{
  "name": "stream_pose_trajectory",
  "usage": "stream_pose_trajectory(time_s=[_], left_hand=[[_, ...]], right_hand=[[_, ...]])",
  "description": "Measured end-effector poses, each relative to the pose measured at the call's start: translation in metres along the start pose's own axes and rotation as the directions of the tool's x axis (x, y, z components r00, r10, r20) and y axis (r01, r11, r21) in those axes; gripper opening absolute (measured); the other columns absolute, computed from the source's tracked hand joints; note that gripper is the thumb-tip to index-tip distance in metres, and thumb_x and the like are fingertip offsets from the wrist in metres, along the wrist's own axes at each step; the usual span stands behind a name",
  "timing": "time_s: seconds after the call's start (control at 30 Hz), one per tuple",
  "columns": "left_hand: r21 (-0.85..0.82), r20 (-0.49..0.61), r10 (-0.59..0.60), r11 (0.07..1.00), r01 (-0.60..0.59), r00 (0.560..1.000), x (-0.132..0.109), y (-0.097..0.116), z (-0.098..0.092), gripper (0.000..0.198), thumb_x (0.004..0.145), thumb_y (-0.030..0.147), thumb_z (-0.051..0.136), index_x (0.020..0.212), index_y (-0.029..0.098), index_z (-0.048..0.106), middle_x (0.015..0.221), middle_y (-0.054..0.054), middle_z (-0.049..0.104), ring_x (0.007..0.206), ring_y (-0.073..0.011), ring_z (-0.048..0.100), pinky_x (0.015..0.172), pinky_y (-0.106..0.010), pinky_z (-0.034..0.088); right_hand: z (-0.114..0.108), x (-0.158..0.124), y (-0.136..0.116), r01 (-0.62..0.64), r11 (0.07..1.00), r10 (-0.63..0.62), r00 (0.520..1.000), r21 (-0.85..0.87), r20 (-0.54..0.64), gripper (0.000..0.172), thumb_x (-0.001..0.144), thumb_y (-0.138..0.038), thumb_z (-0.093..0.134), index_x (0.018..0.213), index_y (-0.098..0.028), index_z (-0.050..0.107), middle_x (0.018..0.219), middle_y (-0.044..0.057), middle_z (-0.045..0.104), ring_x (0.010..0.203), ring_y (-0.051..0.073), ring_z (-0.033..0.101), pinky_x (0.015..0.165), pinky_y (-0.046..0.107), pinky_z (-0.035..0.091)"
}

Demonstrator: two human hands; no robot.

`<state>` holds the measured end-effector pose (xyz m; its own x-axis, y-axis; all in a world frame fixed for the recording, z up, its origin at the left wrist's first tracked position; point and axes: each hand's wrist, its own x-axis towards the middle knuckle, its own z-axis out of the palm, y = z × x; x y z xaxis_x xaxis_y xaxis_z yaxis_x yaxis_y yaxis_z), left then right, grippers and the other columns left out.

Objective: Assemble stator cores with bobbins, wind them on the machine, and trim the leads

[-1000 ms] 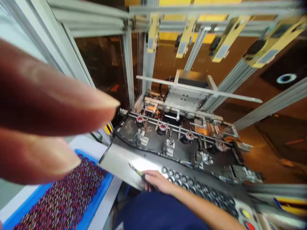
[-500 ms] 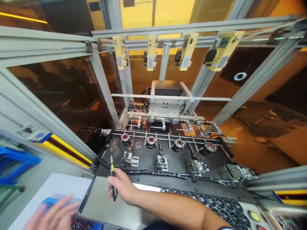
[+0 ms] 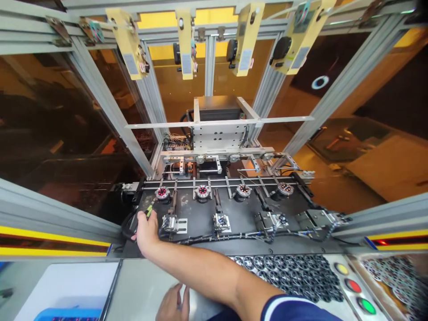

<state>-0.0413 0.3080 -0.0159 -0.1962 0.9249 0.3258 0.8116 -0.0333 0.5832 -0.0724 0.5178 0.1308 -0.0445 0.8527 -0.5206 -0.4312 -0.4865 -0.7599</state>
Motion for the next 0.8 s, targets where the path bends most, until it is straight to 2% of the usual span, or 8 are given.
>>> stream_pose_trajectory(time_s=[0.27,0.47,0.67,0.8], left_hand=[[0.072,0.001,0.18,0.981,-0.18,0.984,-0.001,-0.012,-0.001,0.027,0.094,0.039,0.055,0.082,0.019,0.069,0.059,0.0,0.064,0.052,-0.0157,0.061,0.059,-0.026,0.045],[0.106,0.031,0.23,0.967,-0.232,0.973,0.0,-0.012,-0.006,0.027,0.096,0.038,0.055,0.082,0.017,0.067,0.063,0.0,0.064,0.054,-0.0145,0.061,0.058,-0.026,0.044],[0.107,0.069,0.213,0.97,-0.219,0.975,-0.001,-0.012,-0.006,0.03,0.096,0.037,0.053,0.078,0.017,0.066,0.061,0.0,0.061,0.055,-0.0143,0.061,0.058,-0.026,0.044],[0.102,0.108,0.157,0.981,-0.168,0.982,-0.004,-0.017,-0.003,0.031,0.097,0.039,0.052,0.079,0.018,0.066,0.06,0.001,0.059,0.057,-0.0137,0.061,0.062,-0.026,0.049]], right_hand=[[0.002,0.004,0.002,0.008,1.0,-0.007,0.997,0.013,-0.075,0.03,0.089,-0.03,0.055,0.117,-0.018,0.052,0.08,0.0,0.055,0.056,0.013,0.056,0.032,0.018,0.045],[0.0,0.005,0.0,0.019,0.999,-0.017,0.998,0.031,-0.066,0.027,0.089,-0.028,0.054,0.115,-0.017,0.054,0.079,0.0,0.056,0.051,0.011,0.054,0.031,0.017,0.045],[-0.002,0.004,-0.008,0.046,0.999,-0.046,0.999,0.013,0.001,0.028,0.094,-0.027,0.047,0.119,-0.016,0.051,0.075,0.0,0.054,0.052,0.012,0.054,0.035,0.019,0.047],[-0.005,-0.007,-0.017,0.075,0.997,-0.071,0.989,-0.028,0.133,0.026,0.097,-0.028,0.04,0.119,-0.018,0.05,0.069,-0.003,0.05,0.05,0.012,0.051,0.036,0.019,0.045]])
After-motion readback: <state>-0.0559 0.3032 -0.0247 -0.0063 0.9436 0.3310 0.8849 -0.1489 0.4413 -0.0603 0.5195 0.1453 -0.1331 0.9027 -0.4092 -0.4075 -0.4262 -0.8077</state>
